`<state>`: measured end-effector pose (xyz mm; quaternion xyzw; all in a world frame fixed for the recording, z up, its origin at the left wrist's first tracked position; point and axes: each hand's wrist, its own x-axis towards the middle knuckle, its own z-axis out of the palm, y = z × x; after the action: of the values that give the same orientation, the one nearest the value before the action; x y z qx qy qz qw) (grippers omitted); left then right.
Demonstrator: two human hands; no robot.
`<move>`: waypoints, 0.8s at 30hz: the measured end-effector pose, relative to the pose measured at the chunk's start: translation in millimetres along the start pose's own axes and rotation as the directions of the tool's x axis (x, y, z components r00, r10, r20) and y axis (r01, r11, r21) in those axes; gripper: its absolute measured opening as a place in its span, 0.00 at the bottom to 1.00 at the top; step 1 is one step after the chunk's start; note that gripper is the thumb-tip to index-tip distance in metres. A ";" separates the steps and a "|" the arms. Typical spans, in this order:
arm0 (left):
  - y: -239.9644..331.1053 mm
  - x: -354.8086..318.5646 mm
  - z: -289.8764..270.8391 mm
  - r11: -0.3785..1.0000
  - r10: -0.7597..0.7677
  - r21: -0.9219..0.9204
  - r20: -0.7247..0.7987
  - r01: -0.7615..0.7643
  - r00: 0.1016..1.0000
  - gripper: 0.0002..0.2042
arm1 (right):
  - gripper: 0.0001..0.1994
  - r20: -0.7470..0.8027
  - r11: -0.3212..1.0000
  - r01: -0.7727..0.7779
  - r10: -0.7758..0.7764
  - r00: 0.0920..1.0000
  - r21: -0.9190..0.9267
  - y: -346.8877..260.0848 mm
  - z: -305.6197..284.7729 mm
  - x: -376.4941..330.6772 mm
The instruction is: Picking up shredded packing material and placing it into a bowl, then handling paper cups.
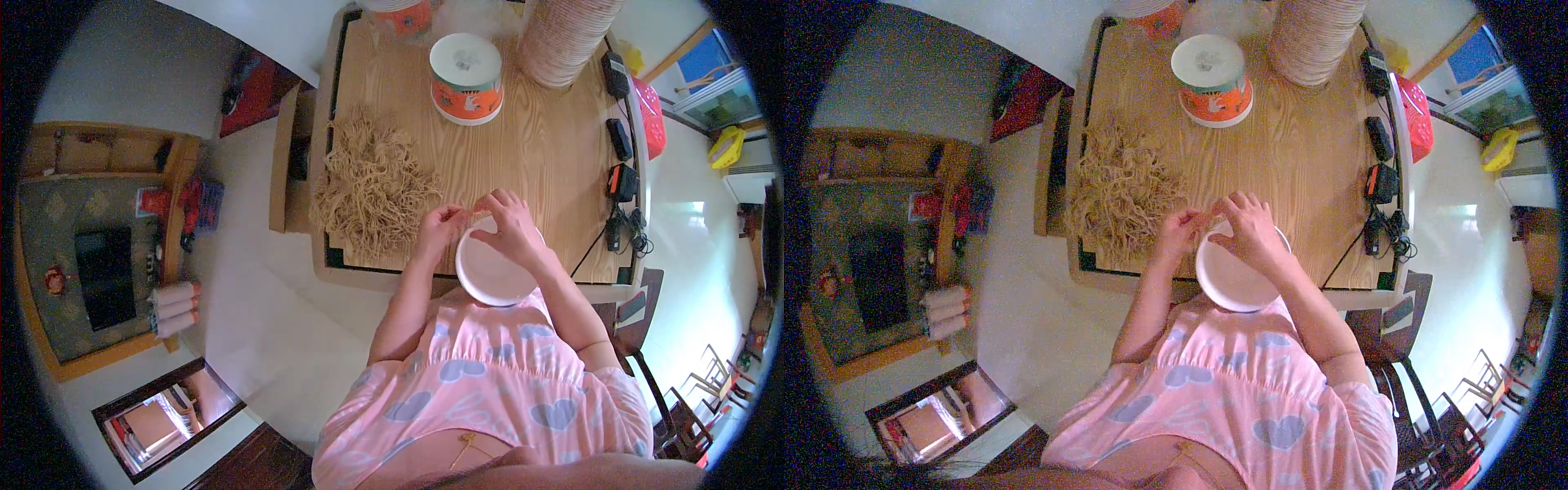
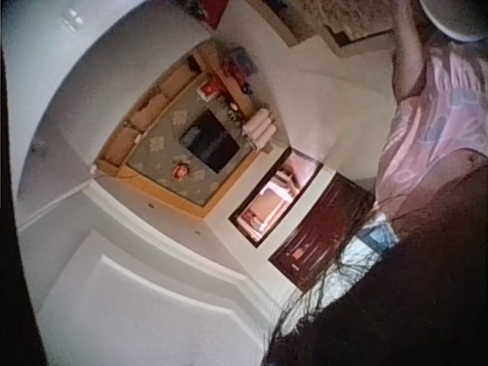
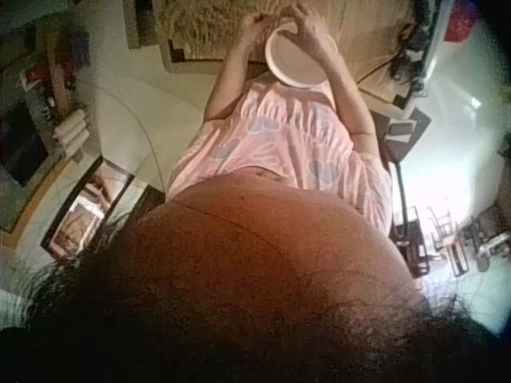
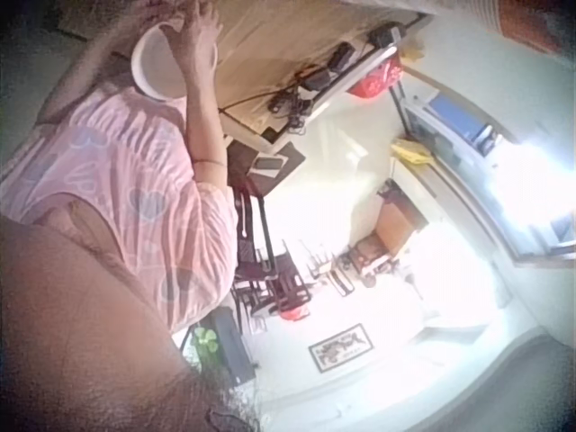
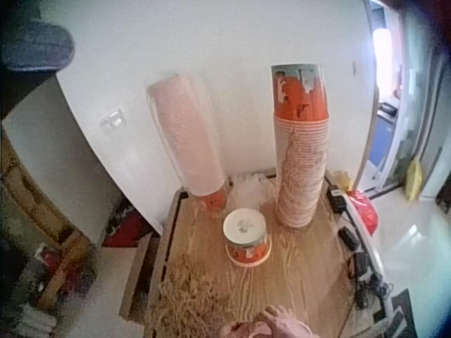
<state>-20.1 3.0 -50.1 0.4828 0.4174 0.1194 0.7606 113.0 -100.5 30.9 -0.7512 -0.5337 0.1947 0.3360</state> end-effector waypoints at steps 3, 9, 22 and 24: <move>7.2 -0.9 2.1 0.997 0.011 0.072 -0.005 -0.010 1.000 0.06 | 0.12 0.040 0.991 -0.011 0.017 0.999 -0.132 2.1 -0.3 -3.6; 6.1 -1.0 3.9 1.000 -0.024 -0.003 -0.017 0.024 1.000 0.05 | 0.09 0.052 0.974 0.156 -0.149 0.987 -0.167 12.2 8.6 -4.0; 5.9 -0.9 1.4 0.997 -0.038 0.073 0.039 0.035 0.999 0.07 | 0.08 -0.007 0.953 0.240 -0.245 0.969 -0.185 15.0 7.0 0.8; 3.9 -0.2 -0.9 0.996 -0.037 0.082 0.050 0.033 0.998 0.08 | 0.08 0.014 0.954 0.254 -0.255 0.967 -0.158 15.9 6.2 1.3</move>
<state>-20.1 5.5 -46.9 0.5087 0.4107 0.0766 0.7528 120.1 -100.7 15.4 -0.7013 -0.6386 0.1042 0.2991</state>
